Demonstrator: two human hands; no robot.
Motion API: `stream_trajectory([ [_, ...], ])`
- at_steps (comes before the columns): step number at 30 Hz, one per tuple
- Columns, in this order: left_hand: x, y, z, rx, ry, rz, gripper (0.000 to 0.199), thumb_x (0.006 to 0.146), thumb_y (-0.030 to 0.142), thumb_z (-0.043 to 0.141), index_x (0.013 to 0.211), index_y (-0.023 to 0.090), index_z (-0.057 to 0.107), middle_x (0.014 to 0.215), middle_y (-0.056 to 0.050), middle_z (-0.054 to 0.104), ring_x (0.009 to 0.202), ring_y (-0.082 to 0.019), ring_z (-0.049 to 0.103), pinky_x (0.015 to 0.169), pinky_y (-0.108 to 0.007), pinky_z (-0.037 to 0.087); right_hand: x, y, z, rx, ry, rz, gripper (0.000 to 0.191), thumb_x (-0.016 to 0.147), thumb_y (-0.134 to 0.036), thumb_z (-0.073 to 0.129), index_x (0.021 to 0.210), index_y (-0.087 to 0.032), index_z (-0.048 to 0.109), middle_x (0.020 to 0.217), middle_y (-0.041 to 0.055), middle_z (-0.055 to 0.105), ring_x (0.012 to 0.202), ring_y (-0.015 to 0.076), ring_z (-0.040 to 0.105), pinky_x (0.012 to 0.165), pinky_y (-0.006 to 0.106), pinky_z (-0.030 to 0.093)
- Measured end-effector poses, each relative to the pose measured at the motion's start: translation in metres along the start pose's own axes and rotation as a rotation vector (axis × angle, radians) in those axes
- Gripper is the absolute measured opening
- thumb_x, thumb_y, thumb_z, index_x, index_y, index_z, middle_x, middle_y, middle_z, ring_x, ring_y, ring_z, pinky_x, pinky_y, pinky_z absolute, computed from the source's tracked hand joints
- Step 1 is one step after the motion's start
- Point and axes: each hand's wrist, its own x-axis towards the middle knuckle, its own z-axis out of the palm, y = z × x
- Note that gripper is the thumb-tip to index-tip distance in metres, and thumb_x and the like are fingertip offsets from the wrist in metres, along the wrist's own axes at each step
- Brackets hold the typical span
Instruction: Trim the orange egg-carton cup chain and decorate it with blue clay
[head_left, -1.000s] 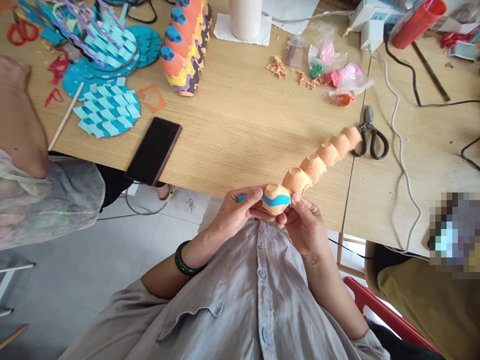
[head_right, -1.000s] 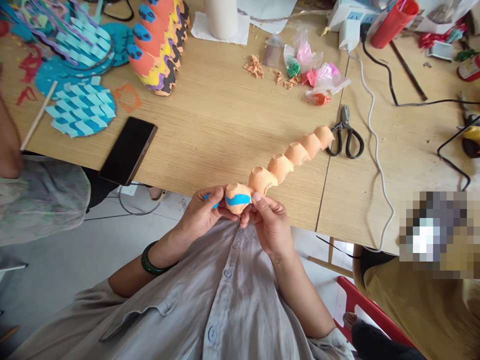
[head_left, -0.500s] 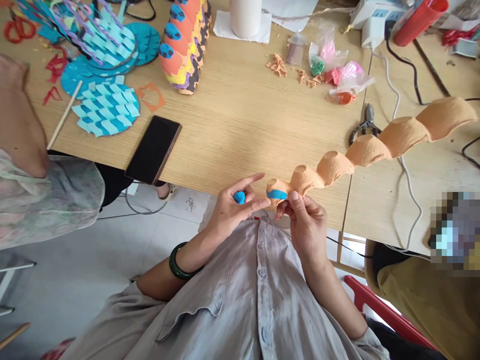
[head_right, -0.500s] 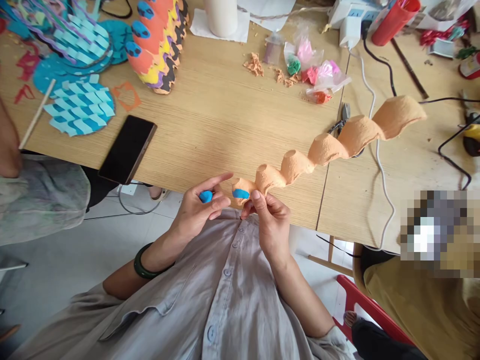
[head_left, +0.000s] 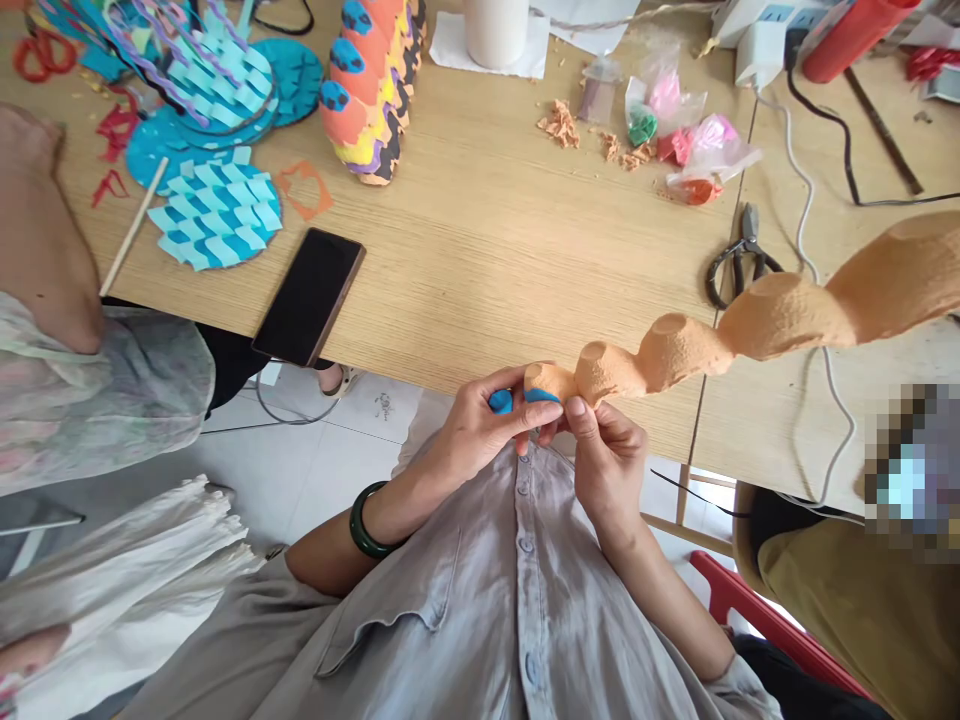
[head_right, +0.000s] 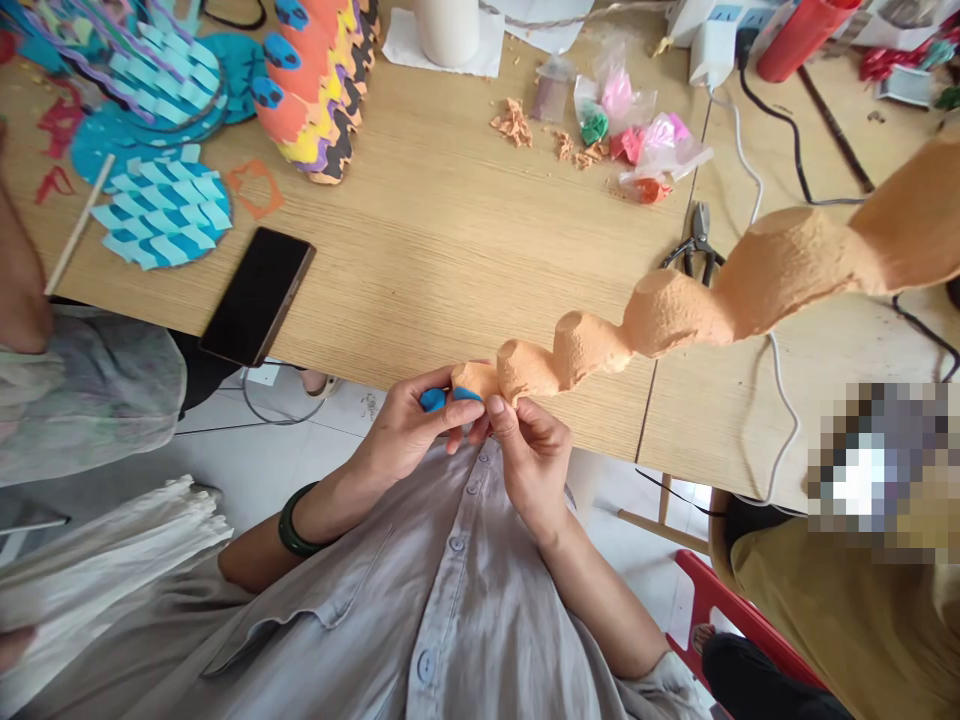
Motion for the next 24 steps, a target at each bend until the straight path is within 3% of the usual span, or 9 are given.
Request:
stream_trajectory([
  [7, -0.001, -0.007, 0.004, -0.112, 0.018, 0.033, 0.022, 0.086, 0.036, 0.078, 0.087, 0.016, 0.069, 0.066, 0.002, 0.063, 0.059, -0.01, 0.06, 0.055, -0.021, 0.053, -0.003, 0.004, 0.0, 0.037, -0.036, -0.08, 0.034, 0.098, -0.036, 0.065, 0.067, -0.024, 0.073, 0.063, 0.0004, 0.07, 0.06, 0.0163, 0.064, 0.065, 0.032, 0.053],
  [14, 0.001, -0.009, 0.003, -0.153, 0.042, -0.063, 0.039, 0.083, 0.04, 0.081, 0.114, 0.019, 0.076, 0.072, 0.001, 0.067, 0.062, -0.011, 0.062, 0.051, -0.02, 0.054, -0.003, 0.012, -0.003, 0.027, 0.004, -0.081, 0.033, 0.092, -0.039, 0.072, 0.062, -0.025, 0.071, 0.06, 0.0002, 0.068, 0.056, 0.0171, 0.063, 0.061, 0.033, 0.054],
  [21, 0.001, -0.013, 0.005, -0.157, 0.065, -0.067, 0.036, 0.08, 0.045, 0.083, 0.101, 0.016, 0.077, 0.072, 0.0, 0.066, 0.059, -0.01, 0.06, 0.052, -0.02, 0.053, -0.002, 0.017, -0.008, 0.006, -0.002, -0.104, 0.031, 0.089, -0.039, 0.076, 0.062, -0.026, 0.072, 0.054, -0.0022, 0.062, 0.05, 0.0138, 0.056, 0.057, 0.03, 0.052],
  [24, 0.002, -0.016, 0.004, -0.138, 0.078, -0.08, 0.038, 0.08, 0.049, 0.082, 0.1, 0.016, 0.076, 0.073, 0.0, 0.065, 0.06, -0.011, 0.061, 0.053, -0.021, 0.054, -0.001, 0.016, -0.007, -0.022, -0.043, -0.075, 0.032, 0.089, -0.041, 0.075, 0.062, -0.025, 0.071, 0.057, -0.0012, 0.066, 0.053, 0.0149, 0.06, 0.058, 0.03, 0.052],
])
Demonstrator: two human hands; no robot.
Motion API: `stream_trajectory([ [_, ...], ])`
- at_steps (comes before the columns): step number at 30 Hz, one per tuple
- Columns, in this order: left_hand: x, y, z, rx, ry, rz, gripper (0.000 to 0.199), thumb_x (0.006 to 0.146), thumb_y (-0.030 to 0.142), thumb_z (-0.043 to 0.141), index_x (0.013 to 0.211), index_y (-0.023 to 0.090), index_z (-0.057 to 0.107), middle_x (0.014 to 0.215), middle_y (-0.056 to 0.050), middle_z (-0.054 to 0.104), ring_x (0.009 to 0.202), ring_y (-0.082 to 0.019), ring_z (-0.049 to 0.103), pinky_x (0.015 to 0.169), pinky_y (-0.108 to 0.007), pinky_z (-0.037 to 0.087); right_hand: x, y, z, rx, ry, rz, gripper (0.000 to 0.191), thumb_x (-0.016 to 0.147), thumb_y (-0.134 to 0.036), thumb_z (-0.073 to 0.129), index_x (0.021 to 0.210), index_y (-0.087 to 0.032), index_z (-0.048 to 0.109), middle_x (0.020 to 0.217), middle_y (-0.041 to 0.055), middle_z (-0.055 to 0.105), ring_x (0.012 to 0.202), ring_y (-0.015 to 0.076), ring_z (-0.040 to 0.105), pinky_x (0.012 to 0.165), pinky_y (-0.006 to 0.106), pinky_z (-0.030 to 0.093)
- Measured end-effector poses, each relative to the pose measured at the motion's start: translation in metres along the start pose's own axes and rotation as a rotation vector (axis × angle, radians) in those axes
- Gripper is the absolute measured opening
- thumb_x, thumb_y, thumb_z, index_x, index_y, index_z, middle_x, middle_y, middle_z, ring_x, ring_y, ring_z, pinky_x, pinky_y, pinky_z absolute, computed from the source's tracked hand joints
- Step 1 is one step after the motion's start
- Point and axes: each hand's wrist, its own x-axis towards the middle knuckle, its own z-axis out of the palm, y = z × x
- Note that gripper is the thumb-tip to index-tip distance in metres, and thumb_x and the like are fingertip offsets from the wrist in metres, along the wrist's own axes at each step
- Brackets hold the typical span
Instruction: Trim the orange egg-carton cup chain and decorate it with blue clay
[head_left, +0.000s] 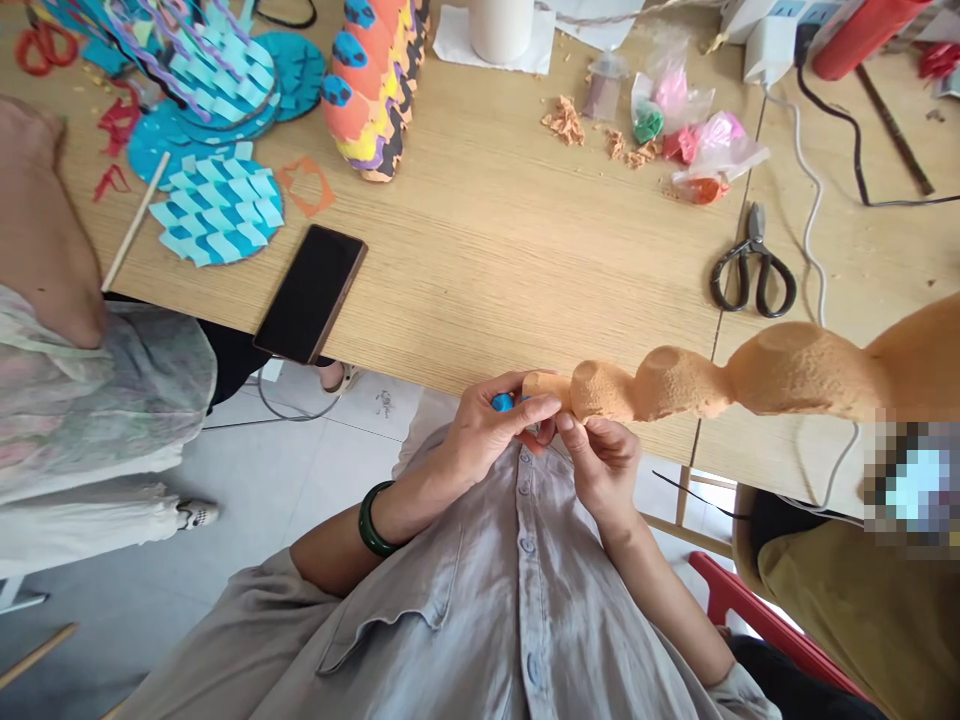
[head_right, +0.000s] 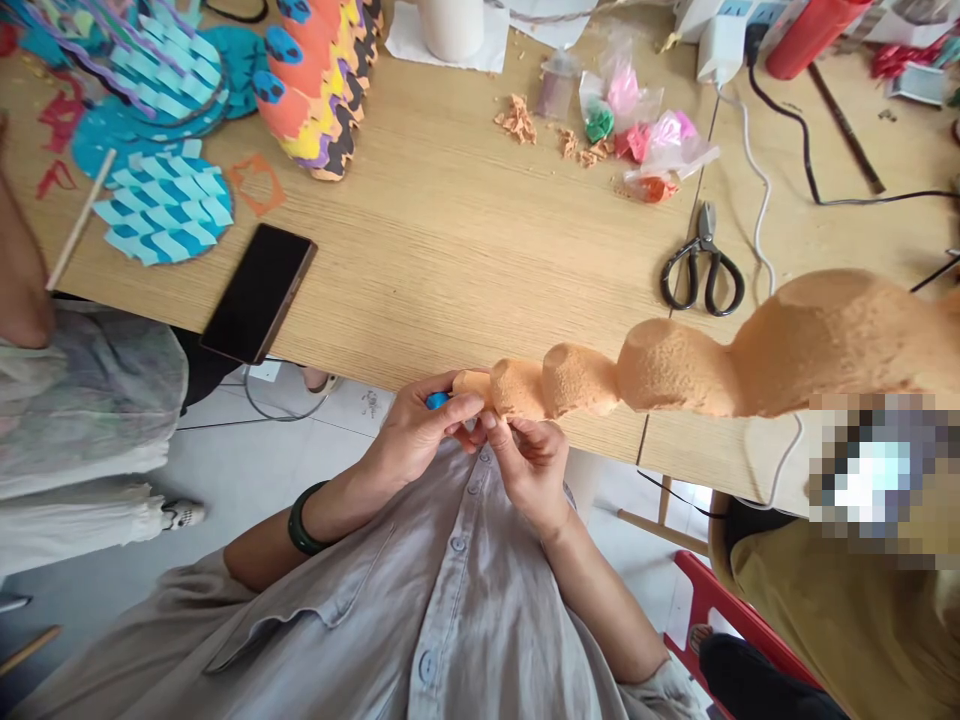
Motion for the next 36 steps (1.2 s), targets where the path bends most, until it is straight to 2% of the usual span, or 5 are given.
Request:
stream_trajectory([
  [7, 0.002, 0.011, -0.007, -0.061, -0.101, -0.033, 0.048, 0.082, 0.063, 0.074, 0.09, 0.016, 0.071, 0.064, 0.003, 0.048, 0.063, -0.014, 0.059, 0.054, -0.026, 0.061, 0.006, -0.003, 0.002, 0.209, 0.014, 0.115, 0.029, 0.093, -0.042, 0.071, 0.07, -0.025, 0.074, 0.066, -0.0005, 0.071, 0.06, 0.0153, 0.064, 0.064, 0.031, 0.054],
  [12, 0.002, 0.016, -0.005, -0.053, -0.148, -0.067, 0.033, 0.084, 0.048, 0.078, 0.098, 0.019, 0.074, 0.069, 0.002, 0.053, 0.063, -0.012, 0.059, 0.053, -0.024, 0.061, 0.007, -0.002, -0.002, 0.207, 0.034, 0.129, 0.026, 0.093, -0.044, 0.071, 0.076, -0.026, 0.077, 0.066, -0.0008, 0.071, 0.059, 0.0151, 0.064, 0.064, 0.031, 0.053],
  [20, 0.002, 0.014, -0.001, 0.009, -0.056, 0.002, 0.041, 0.083, 0.05, 0.079, 0.108, 0.017, 0.076, 0.077, -0.001, 0.065, 0.058, -0.01, 0.061, 0.052, -0.023, 0.061, 0.004, -0.004, 0.002, 0.221, 0.015, 0.137, 0.03, 0.092, -0.046, 0.072, 0.069, -0.025, 0.074, 0.065, -0.0005, 0.071, 0.059, 0.0156, 0.064, 0.065, 0.033, 0.055],
  [27, -0.002, 0.016, -0.008, 0.066, -0.074, 0.074, 0.036, 0.084, 0.04, 0.081, 0.113, 0.02, 0.079, 0.072, 0.002, 0.055, 0.057, -0.008, 0.054, 0.048, -0.022, 0.061, 0.009, -0.01, 0.0, 0.377, 0.029, 0.212, 0.028, 0.087, -0.045, 0.077, 0.069, -0.023, 0.075, 0.058, -0.0017, 0.069, 0.049, 0.0116, 0.06, 0.053, 0.026, 0.049],
  [36, -0.002, 0.017, -0.009, 0.1, -0.03, 0.136, 0.033, 0.073, 0.038, 0.09, 0.096, 0.015, 0.081, 0.063, 0.004, 0.057, 0.046, -0.007, 0.054, 0.039, -0.018, 0.052, 0.015, -0.012, -0.003, 0.477, -0.01, 0.317, 0.034, 0.082, -0.049, 0.08, 0.066, -0.021, 0.071, 0.048, -0.0037, 0.059, 0.043, 0.0098, 0.054, 0.047, 0.024, 0.045],
])
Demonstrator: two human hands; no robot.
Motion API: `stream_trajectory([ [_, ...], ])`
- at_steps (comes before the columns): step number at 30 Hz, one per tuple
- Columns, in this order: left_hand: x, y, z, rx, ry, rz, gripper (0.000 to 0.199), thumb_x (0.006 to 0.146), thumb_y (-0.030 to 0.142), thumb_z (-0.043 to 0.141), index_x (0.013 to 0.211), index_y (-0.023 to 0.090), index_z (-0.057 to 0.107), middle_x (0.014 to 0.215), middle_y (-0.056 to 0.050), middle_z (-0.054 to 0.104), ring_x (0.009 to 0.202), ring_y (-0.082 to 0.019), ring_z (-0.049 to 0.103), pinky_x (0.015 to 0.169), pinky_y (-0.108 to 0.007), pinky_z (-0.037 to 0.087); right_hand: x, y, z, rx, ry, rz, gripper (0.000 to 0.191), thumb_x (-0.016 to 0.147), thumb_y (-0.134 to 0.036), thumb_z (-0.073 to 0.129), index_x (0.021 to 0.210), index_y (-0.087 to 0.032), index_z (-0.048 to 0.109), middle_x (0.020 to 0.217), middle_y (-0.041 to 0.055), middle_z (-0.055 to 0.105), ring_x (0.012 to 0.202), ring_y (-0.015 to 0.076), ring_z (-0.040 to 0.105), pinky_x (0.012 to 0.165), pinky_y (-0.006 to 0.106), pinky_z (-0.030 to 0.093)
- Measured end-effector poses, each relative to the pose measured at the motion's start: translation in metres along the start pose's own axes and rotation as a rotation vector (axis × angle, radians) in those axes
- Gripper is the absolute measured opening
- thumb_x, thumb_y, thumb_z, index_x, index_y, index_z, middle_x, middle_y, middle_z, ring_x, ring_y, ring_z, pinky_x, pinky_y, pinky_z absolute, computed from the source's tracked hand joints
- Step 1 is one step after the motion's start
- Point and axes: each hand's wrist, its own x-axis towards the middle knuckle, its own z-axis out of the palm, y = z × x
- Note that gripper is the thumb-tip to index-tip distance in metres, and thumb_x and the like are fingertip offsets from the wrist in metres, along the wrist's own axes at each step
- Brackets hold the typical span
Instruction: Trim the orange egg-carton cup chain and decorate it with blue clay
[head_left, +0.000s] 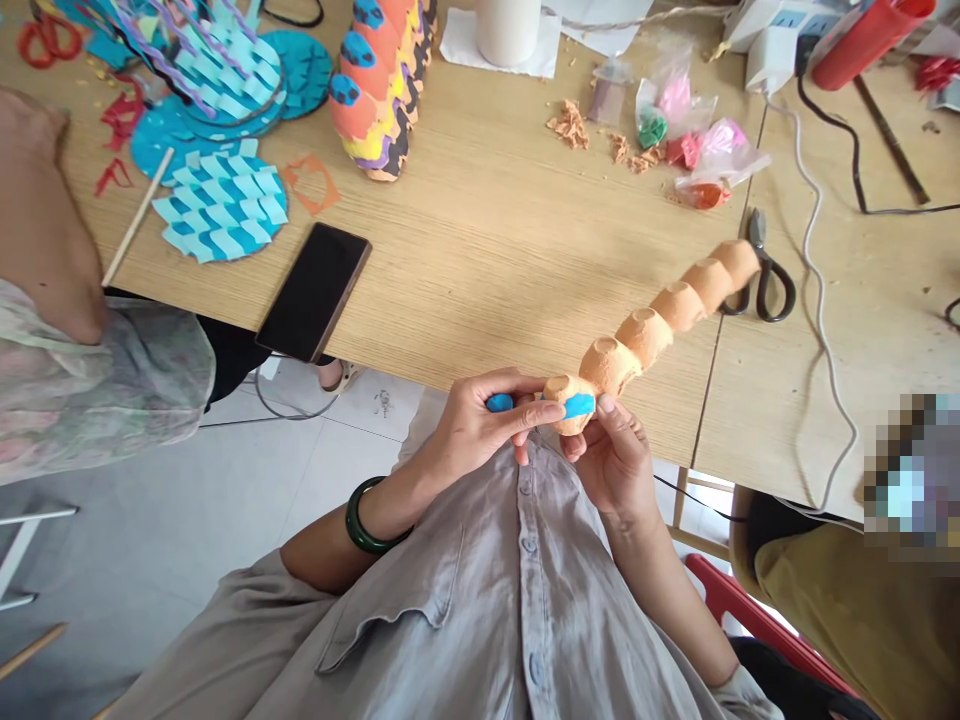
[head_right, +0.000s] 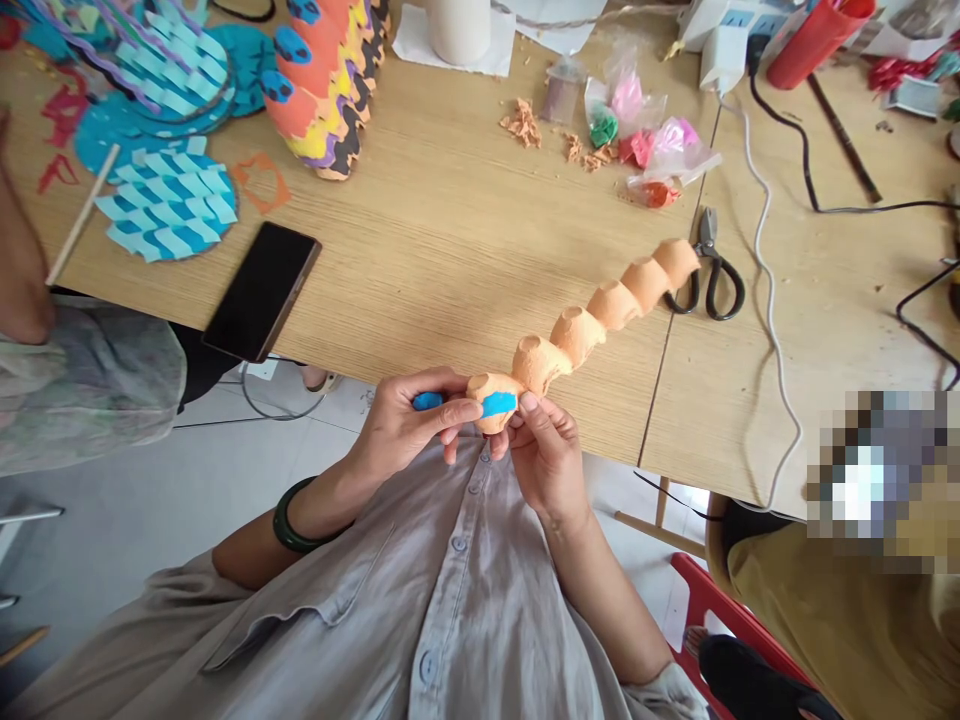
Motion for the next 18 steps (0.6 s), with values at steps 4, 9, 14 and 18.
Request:
stream_trajectory([
  [4, 0.0, -0.001, 0.003, 0.026, 0.054, 0.034, 0.032, 0.072, 0.039, 0.09, 0.092, 0.016, 0.081, 0.068, 0.003, 0.061, 0.045, -0.007, 0.056, 0.038, -0.019, 0.052, 0.003, 0.0, -0.003, 0.032, -0.028, 0.029, 0.035, 0.083, -0.049, 0.079, 0.065, -0.02, 0.069, 0.048, -0.0037, 0.058, 0.042, 0.0096, 0.051, 0.045, 0.024, 0.044],
  [9, 0.0, -0.003, 0.005, 0.038, 0.09, 0.054, 0.035, 0.084, 0.044, 0.08, 0.107, 0.018, 0.081, 0.074, 0.002, 0.062, 0.046, -0.005, 0.055, 0.041, -0.019, 0.052, 0.009, 0.001, -0.006, 0.114, -0.05, 0.071, 0.029, 0.084, -0.044, 0.077, 0.069, -0.021, 0.069, 0.049, -0.0041, 0.059, 0.041, 0.0091, 0.05, 0.045, 0.023, 0.044],
  [14, 0.007, -0.002, 0.005, -0.005, 0.054, -0.054, 0.059, 0.076, 0.044, 0.087, 0.129, 0.021, 0.073, 0.075, 0.005, 0.057, 0.044, -0.004, 0.051, 0.038, -0.019, 0.045, 0.019, -0.005, -0.004, 0.173, -0.089, 0.147, 0.024, 0.087, -0.039, 0.071, 0.071, -0.021, 0.068, 0.05, -0.0035, 0.059, 0.043, 0.0094, 0.051, 0.047, 0.022, 0.047],
  [18, 0.022, 0.005, 0.005, -0.007, -0.039, -0.079, 0.053, 0.079, 0.043, 0.086, 0.125, 0.018, 0.075, 0.077, 0.0, 0.067, 0.047, -0.005, 0.053, 0.04, -0.018, 0.042, 0.036, -0.018, 0.0, 0.159, -0.159, 0.174, 0.025, 0.089, -0.036, 0.065, 0.071, -0.018, 0.069, 0.048, -0.0019, 0.058, 0.043, 0.0104, 0.052, 0.05, 0.023, 0.05],
])
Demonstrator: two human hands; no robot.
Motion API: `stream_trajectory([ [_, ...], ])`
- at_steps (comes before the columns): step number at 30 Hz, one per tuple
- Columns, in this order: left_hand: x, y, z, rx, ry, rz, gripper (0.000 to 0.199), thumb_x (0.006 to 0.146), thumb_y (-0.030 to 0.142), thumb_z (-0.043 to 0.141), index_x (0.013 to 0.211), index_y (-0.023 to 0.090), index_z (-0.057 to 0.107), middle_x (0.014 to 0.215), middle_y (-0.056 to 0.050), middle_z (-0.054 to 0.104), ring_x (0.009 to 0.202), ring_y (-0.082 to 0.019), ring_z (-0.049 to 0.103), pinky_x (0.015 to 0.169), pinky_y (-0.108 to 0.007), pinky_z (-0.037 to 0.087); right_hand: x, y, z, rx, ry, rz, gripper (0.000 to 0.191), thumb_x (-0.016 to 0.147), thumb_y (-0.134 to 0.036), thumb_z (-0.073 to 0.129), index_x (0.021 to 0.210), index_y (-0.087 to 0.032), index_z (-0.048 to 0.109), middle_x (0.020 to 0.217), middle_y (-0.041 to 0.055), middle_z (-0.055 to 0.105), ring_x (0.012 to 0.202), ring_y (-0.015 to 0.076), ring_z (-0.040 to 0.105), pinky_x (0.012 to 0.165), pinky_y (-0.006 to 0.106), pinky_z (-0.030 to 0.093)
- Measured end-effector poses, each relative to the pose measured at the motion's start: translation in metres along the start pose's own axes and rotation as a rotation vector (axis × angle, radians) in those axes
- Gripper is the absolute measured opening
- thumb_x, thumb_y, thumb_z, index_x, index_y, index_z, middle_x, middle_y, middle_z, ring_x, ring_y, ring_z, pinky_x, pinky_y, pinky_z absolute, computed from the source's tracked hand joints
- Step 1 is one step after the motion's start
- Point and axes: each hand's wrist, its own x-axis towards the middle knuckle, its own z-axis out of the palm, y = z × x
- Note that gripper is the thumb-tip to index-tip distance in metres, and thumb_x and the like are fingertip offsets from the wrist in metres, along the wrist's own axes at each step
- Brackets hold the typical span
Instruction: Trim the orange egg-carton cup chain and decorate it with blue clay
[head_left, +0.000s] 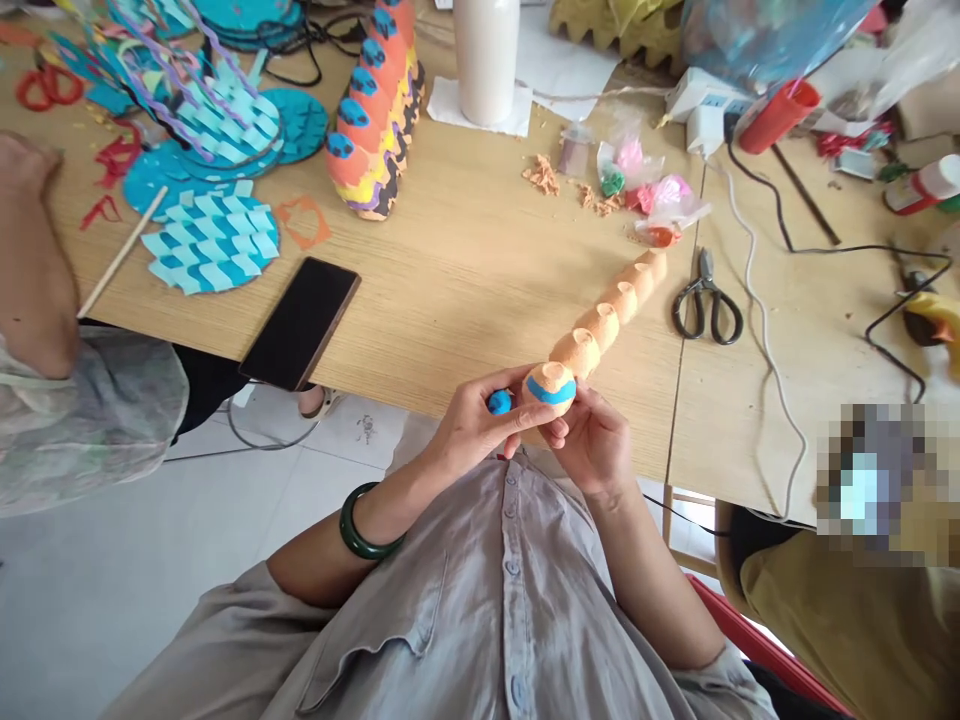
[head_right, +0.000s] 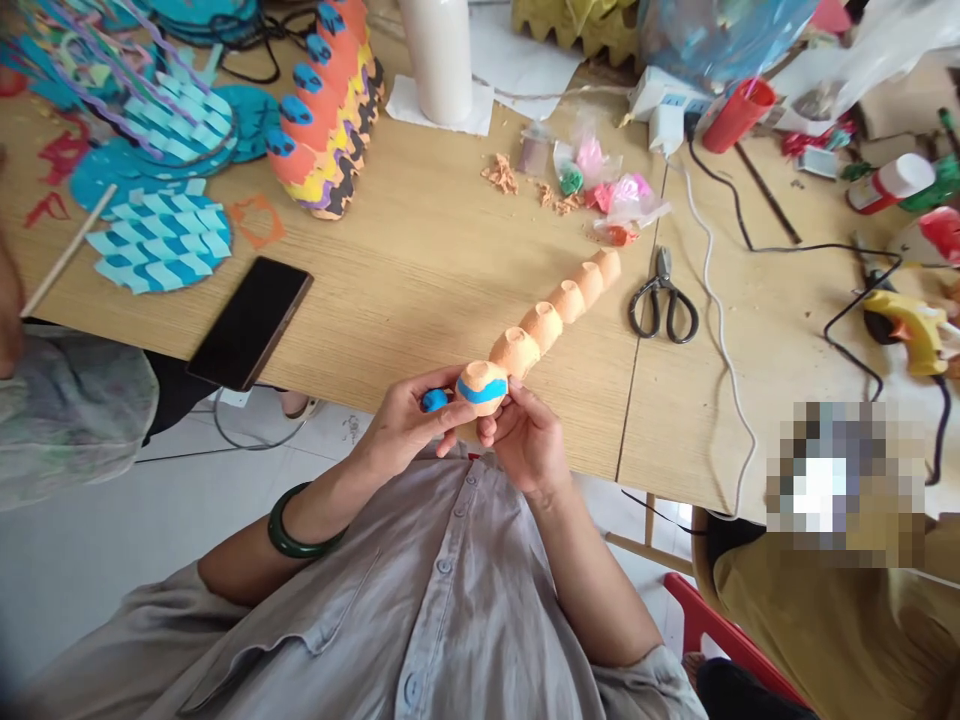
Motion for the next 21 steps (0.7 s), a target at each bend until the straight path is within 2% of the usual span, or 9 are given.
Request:
stream_trajectory([
  [4, 0.017, 0.009, -0.004, -0.24, -0.05, -0.016, 0.037, 0.077, 0.034, 0.089, 0.109, 0.017, 0.08, 0.073, 0.002, 0.066, 0.051, -0.003, 0.051, 0.044, -0.014, 0.045, 0.021, -0.015, 0.001, -0.018, -0.015, -0.018, 0.022, 0.091, -0.031, 0.063, 0.074, -0.018, 0.068, 0.053, -0.0008, 0.062, 0.045, 0.0105, 0.054, 0.045, 0.021, 0.048],
  [7, 0.028, 0.013, -0.009, -0.498, -0.051, -0.14, 0.029, 0.073, 0.02, 0.09, 0.098, 0.011, 0.08, 0.072, 0.002, 0.063, 0.052, 0.0, 0.049, 0.047, -0.009, 0.048, 0.033, -0.021, -0.001, -0.01, 0.005, -0.027, 0.021, 0.091, -0.029, 0.062, 0.072, -0.019, 0.064, 0.054, -0.0019, 0.062, 0.044, 0.0095, 0.053, 0.043, 0.02, 0.047],
  [11, 0.036, 0.011, -0.01, -0.722, 0.038, -0.3, 0.003, 0.084, 0.004, 0.075, 0.084, 0.005, 0.077, 0.077, -0.003, 0.068, 0.055, 0.001, 0.054, 0.052, -0.007, 0.052, 0.039, -0.028, -0.005, -0.083, 0.017, 0.036, 0.021, 0.088, -0.033, 0.067, 0.074, -0.017, 0.066, 0.059, -0.0006, 0.065, 0.046, 0.0086, 0.053, 0.043, 0.019, 0.048],
  [13, 0.038, 0.007, -0.01, -0.768, 0.065, -0.36, 0.013, 0.09, 0.001, 0.066, 0.082, 0.003, 0.076, 0.078, -0.005, 0.069, 0.054, 0.001, 0.054, 0.052, -0.007, 0.054, 0.038, -0.034, -0.007, -0.181, 0.018, 0.066, 0.025, 0.085, -0.039, 0.071, 0.074, -0.017, 0.068, 0.061, 0.0001, 0.065, 0.047, 0.009, 0.053, 0.042, 0.019, 0.047],
  [15, 0.039, 0.003, -0.009, -0.785, 0.063, -0.402, 0.015, 0.092, 0.0, 0.064, 0.082, 0.003, 0.075, 0.078, -0.006, 0.069, 0.054, 0.0, 0.055, 0.053, -0.008, 0.055, 0.035, -0.043, -0.011, -0.354, 0.032, 0.092, 0.036, 0.085, -0.052, 0.068, 0.075, -0.017, 0.068, 0.063, 0.0021, 0.065, 0.049, 0.0115, 0.054, 0.042, 0.023, 0.049],
  [16, 0.04, 0.0, -0.008, -0.781, 0.059, -0.41, 0.013, 0.091, 0.001, 0.066, 0.081, 0.003, 0.074, 0.077, -0.005, 0.069, 0.054, 0.0, 0.055, 0.053, -0.008, 0.056, 0.033, -0.048, -0.015, -0.501, 0.073, 0.073, 0.044, 0.086, -0.059, 0.064, 0.075, -0.017, 0.068, 0.063, 0.0037, 0.065, 0.05, 0.0136, 0.056, 0.043, 0.026, 0.05],
  [18, 0.041, -0.004, -0.007, -0.76, 0.052, -0.396, 0.009, 0.085, 0.002, 0.073, 0.077, 0.004, 0.073, 0.072, -0.002, 0.066, 0.057, -0.002, 0.058, 0.056, -0.01, 0.058, 0.031, -0.063, -0.027, -0.852, 0.244, -0.066, 0.054, 0.089, -0.068, 0.054, 0.076, -0.017, 0.068, 0.07, 0.0081, 0.068, 0.057, 0.0194, 0.061, 0.051, 0.034, 0.055],
  [19, 0.042, -0.005, -0.006, -0.752, 0.051, -0.38, 0.009, 0.082, 0.002, 0.077, 0.075, 0.005, 0.072, 0.07, -0.001, 0.064, 0.057, -0.002, 0.058, 0.057, -0.011, 0.06, 0.031, -0.072, -0.035, -1.046, 0.395, -0.227, 0.052, 0.09, -0.066, 0.052, 0.077, -0.018, 0.068, 0.076, 0.01, 0.069, 0.065, 0.0223, 0.064, 0.058, 0.038, 0.058],
  [21, 0.044, -0.007, -0.005, -0.744, 0.045, -0.344, 0.015, 0.076, 0.004, 0.084, 0.071, 0.006, 0.07, 0.065, 0.003, 0.059, 0.057, -0.002, 0.057, 0.06, -0.011, 0.061, 0.033, -0.091, -0.054, -1.169, 0.626, -0.454, 0.035, 0.089, -0.054, 0.06, 0.093, -0.02, 0.068, 0.106, 0.0138, 0.071, 0.099, 0.0296, 0.065, 0.084, 0.046, 0.058],
])
